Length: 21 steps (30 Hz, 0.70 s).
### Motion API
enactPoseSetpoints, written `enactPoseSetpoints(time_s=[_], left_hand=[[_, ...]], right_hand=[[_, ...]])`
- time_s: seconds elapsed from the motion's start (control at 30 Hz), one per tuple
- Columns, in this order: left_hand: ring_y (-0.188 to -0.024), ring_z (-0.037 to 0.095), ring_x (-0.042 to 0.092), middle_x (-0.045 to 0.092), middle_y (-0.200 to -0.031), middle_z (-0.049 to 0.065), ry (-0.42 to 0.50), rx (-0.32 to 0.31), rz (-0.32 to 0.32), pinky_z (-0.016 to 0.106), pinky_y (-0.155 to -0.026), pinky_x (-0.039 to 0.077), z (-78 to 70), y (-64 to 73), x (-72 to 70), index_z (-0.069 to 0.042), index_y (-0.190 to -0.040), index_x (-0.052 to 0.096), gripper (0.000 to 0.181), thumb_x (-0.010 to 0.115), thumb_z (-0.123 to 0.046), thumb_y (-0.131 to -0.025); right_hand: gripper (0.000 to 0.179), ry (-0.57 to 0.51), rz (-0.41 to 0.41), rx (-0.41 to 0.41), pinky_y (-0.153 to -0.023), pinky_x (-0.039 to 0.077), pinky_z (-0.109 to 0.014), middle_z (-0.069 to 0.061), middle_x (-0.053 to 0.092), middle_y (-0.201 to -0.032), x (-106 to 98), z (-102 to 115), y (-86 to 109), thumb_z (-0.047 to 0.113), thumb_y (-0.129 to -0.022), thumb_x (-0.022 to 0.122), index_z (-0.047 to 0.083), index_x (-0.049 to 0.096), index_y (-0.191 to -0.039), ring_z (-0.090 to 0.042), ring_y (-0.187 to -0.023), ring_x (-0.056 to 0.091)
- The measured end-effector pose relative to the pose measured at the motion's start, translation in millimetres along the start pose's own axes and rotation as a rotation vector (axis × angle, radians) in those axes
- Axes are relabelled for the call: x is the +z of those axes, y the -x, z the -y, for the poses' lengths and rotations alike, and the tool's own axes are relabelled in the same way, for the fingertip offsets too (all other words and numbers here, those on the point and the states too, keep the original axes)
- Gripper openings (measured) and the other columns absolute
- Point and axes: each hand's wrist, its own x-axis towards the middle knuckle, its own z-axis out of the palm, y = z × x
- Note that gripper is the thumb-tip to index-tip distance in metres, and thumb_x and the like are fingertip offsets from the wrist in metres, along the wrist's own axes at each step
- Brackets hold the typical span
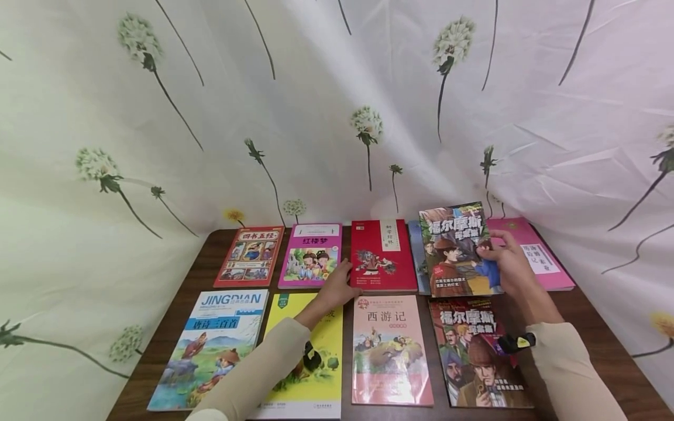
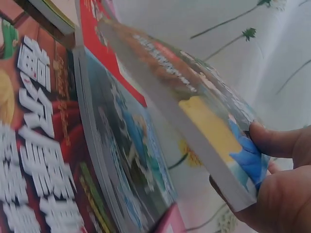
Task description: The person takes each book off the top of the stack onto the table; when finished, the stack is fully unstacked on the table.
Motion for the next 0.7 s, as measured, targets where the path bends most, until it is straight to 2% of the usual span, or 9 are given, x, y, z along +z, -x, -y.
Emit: enactPoseSetpoints(time_s=[0.2, 0.33, 0.53, 0.7], left_hand=[[-0.161, 0.047, 0.027, 0.021, -0.174, 0.03, 0.0, -0.005, -0.001, 0.056, -0.116, 0.049, -0.8, 2.7, -0.9, 0.009, -0.158, 0.041, 0.076, 0.079, -0.006, -0.094], [-0.16, 0.048, 0.029, 0.021, -0.174, 0.03, -0.004, -0.005, -0.001, 0.056, -0.116, 0.049, -1.5, 3.4, -1.1, 0.009, -0.159, 0.04, 0.077, 0.079, -0.005, -0.093], [-0.16, 0.048, 0.028, 0.021, -0.174, 0.029, -0.007, -0.009, -0.003, 0.057, -0.115, 0.049, -1.1, 2.9, -0.9, 0.008, -0.159, 0.041, 0.078, 0.08, -0.006, -0.093], [-0.161, 0.048, 0.026, 0.022, -0.174, 0.028, -0.017, -0.01, -0.006, 0.058, -0.116, 0.048, -0.9, 3.1, -1.0, 0.007, -0.158, 0.042, 0.077, 0.08, -0.007, -0.093]], right_hand=[[0.042, -0.018, -0.027, -0.002, -0.052, 0.055, -0.024, 0.009, 0.072, -0.086, -21, 2, 7.4, 0.0, -0.104, 0.062, 0.031, 0.043, -0.126, -0.008, -0.061, 0.068], [0.041, -0.025, -0.033, 0.025, -0.061, 0.06, -0.025, 0.01, 0.074, -0.088, -37, 5, 13.0, 0.002, -0.104, 0.065, 0.033, 0.047, -0.125, -0.007, -0.071, 0.073], [0.04, -0.036, -0.025, 0.047, -0.063, 0.061, -0.025, 0.013, 0.073, -0.09, -62, 7, 24.8, 0.002, -0.104, 0.064, 0.036, 0.051, -0.121, -0.006, -0.075, 0.073], [0.042, -0.05, -0.021, 0.024, -0.065, 0.061, -0.023, 0.016, 0.072, -0.096, -83, 7, 36.2, 0.001, -0.103, 0.065, 0.036, 0.055, -0.124, -0.004, -0.079, 0.072]])
